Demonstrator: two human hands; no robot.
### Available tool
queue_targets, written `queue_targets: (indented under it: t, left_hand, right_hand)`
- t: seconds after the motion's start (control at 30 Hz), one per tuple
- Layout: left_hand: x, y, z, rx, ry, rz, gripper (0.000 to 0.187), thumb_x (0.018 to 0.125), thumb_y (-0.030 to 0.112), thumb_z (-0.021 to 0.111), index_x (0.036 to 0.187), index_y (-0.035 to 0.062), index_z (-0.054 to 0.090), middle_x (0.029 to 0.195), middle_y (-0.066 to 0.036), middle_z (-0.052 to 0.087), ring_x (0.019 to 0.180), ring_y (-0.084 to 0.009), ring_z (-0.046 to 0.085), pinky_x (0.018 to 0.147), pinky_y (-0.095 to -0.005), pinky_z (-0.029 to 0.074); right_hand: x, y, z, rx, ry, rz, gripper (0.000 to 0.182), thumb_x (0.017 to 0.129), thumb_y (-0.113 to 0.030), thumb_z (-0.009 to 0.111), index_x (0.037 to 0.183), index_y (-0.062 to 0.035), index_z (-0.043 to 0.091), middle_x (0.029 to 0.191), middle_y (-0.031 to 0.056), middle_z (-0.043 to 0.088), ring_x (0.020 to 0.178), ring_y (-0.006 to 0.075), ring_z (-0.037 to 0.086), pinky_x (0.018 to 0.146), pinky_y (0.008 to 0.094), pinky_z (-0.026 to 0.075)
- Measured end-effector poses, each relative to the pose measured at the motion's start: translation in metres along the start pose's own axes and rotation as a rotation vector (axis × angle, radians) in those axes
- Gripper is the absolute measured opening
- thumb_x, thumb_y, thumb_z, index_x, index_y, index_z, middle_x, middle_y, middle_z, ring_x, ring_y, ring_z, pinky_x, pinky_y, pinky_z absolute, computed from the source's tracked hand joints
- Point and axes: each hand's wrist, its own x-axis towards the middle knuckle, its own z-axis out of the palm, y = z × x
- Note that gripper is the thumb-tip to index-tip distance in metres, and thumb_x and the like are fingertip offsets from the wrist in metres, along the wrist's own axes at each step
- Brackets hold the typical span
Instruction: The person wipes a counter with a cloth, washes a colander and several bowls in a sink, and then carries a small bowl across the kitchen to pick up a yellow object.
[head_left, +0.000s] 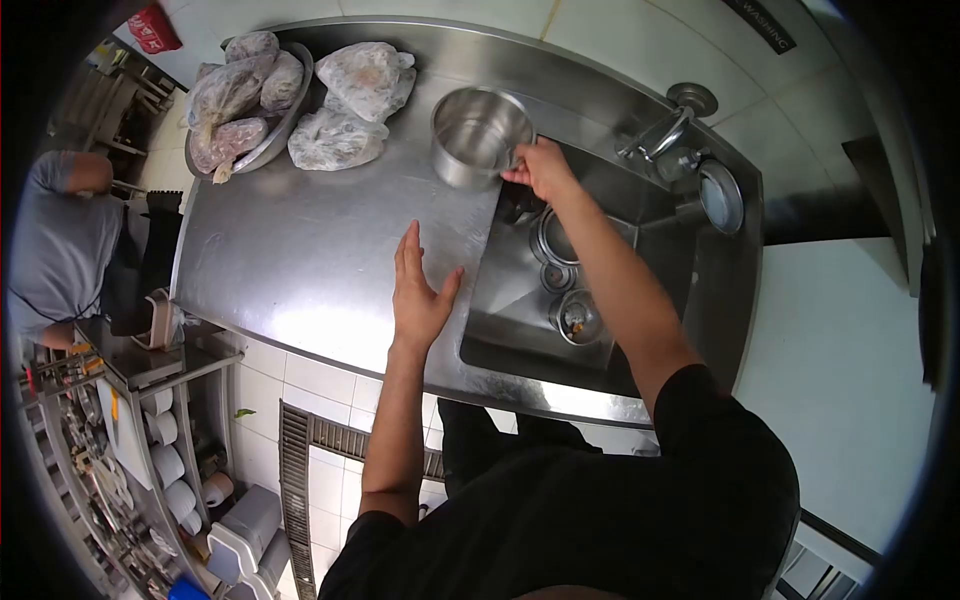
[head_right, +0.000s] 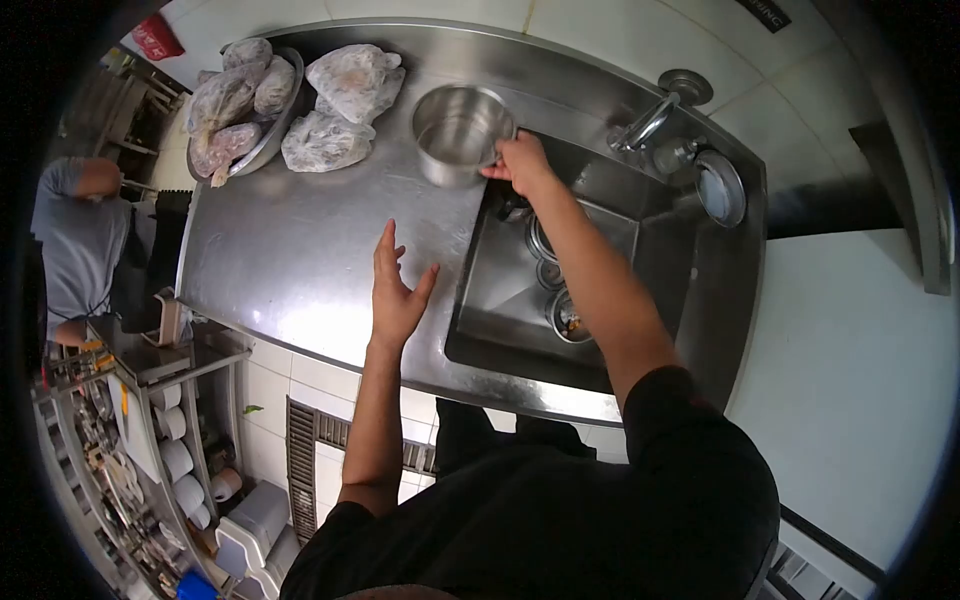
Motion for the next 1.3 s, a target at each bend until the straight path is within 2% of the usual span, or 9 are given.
queue_targets:
  t: [0.1,0.37,0.5,0.67,0.77,0.9,0.97,1.03,1.3]
  left_hand:
    - [-0.009,0.007,0.012,-0.056,-0.023,-0.072,0.09,0.084,0.013,0.076,0.157,0.0108,0.023,0.146,-0.023,0.041,0.122,-0.0369,0.055,0.1,-0.0427,0.05]
    - [-0.048,0.005,0.054,-0.141,-0.161,-0.099,0.069,0.087,0.015,0.074,0.147,0.0067,0.041,0.136,-0.02,0.053,0.113,-0.0326,0.062,0.093,-0.0415,0.052]
    - [-0.064,-0.013,0.086,-0.224,-0.303,-0.186,0.046,0.089,0.023,0.073,0.129,0.0037,0.061,0.122,-0.017,0.065,0.105,-0.0298,0.066,0.085,-0.04,0.054]
    - [-0.05,-0.035,0.18,0.062,-0.639,-0.221,0.05,0.088,0.033,0.073,0.127,0.0026,0.062,0.127,-0.021,0.063,0.11,-0.0306,0.065,0.09,-0.0419,0.054]
    - [-0.064,-0.082,0.278,0.184,-0.7,-0.118,0.041,0.089,0.039,0.066,0.114,0.0067,0.069,0.119,-0.018,0.066,0.104,-0.0339,0.067,0.091,-0.0433,0.053]
    - [-0.087,-0.13,0.381,0.39,-1.009,-0.228,0.026,0.086,0.032,0.064,0.094,0.0106,0.076,0.1,-0.013,0.073,0.094,-0.0277,0.071,0.081,-0.0437,0.056]
    - [-0.098,-0.122,0.387,0.235,-0.572,-0.459,0.03,0.081,0.032,0.071,0.092,0.0039,0.075,0.097,-0.018,0.072,0.094,-0.0306,0.071,0.082,-0.0449,0.056]
    - [-0.11,-0.11,0.389,0.219,-0.456,-0.462,0.037,0.077,0.031,0.079,0.09,-0.0028,0.073,0.095,-0.023,0.072,0.094,-0.0334,0.072,0.082,-0.046,0.056]
    - [-0.072,-0.066,0.335,0.257,-0.743,-0.387,0.036,0.081,0.022,0.07,0.108,-0.0013,0.069,0.109,-0.023,0.071,0.103,-0.0327,0.071,0.089,-0.0476,0.056]
  right_hand:
    - [0.041,-0.014,-0.014,0.096,0.064,-0.019,0.027,0.086,0.006,0.057,0.112,0.0052,0.049,0.085,0.0074,0.052,0.067,0.0183,0.059,0.075,0.0496,0.066]
    - [-0.003,-0.015,-0.067,0.149,-0.024,-0.099,0.049,0.096,-0.043,0.065,0.111,0.0007,0.05,0.101,0.0129,0.058,0.086,0.024,0.063,0.078,0.0476,0.062]
    - [-0.05,0.039,-0.155,-0.003,0.19,-0.074,0.036,0.097,-0.035,0.064,0.115,-0.0047,0.057,0.096,0.0074,0.061,0.08,0.0201,0.064,0.07,0.0404,0.062]
    - [-0.068,0.026,-0.207,-0.958,0.841,-0.618,0.049,0.09,-0.026,0.067,0.131,-0.0016,0.054,0.126,0.0177,0.058,0.112,0.0327,0.06,0.096,0.0452,0.051]
    - [-0.035,0.035,-0.221,-1.406,0.789,-0.915,0.069,0.09,-0.034,0.065,0.146,0.0002,0.043,0.15,0.0218,0.042,0.136,0.0376,0.043,0.115,0.0461,0.032]
    - [-0.013,0.068,-0.231,-1.903,0.644,-0.582,0.088,0.096,-0.05,0.056,0.153,0.0076,0.023,0.161,0.0246,0.023,0.151,0.0358,0.021,0.124,0.0438,0.017]
    - [0.022,0.091,-0.259,-1.686,0.695,-0.839,0.086,0.096,-0.051,0.053,0.156,0.0019,0.021,0.163,0.022,0.019,0.151,0.0366,0.018,0.123,0.046,0.016]
    - [-0.014,0.076,-0.234,-1.557,0.549,-0.546,0.08,0.094,-0.041,0.062,0.154,-0.0015,0.029,0.161,0.0257,0.023,0.148,0.0405,0.025,0.12,0.0489,0.025]
    - [-0.064,0.266,-0.327,-0.703,0.379,-0.151,0.061,0.098,-0.032,0.061,0.145,0.0021,0.043,0.152,0.02,0.04,0.141,0.0317,0.039,0.115,0.0438,0.032]
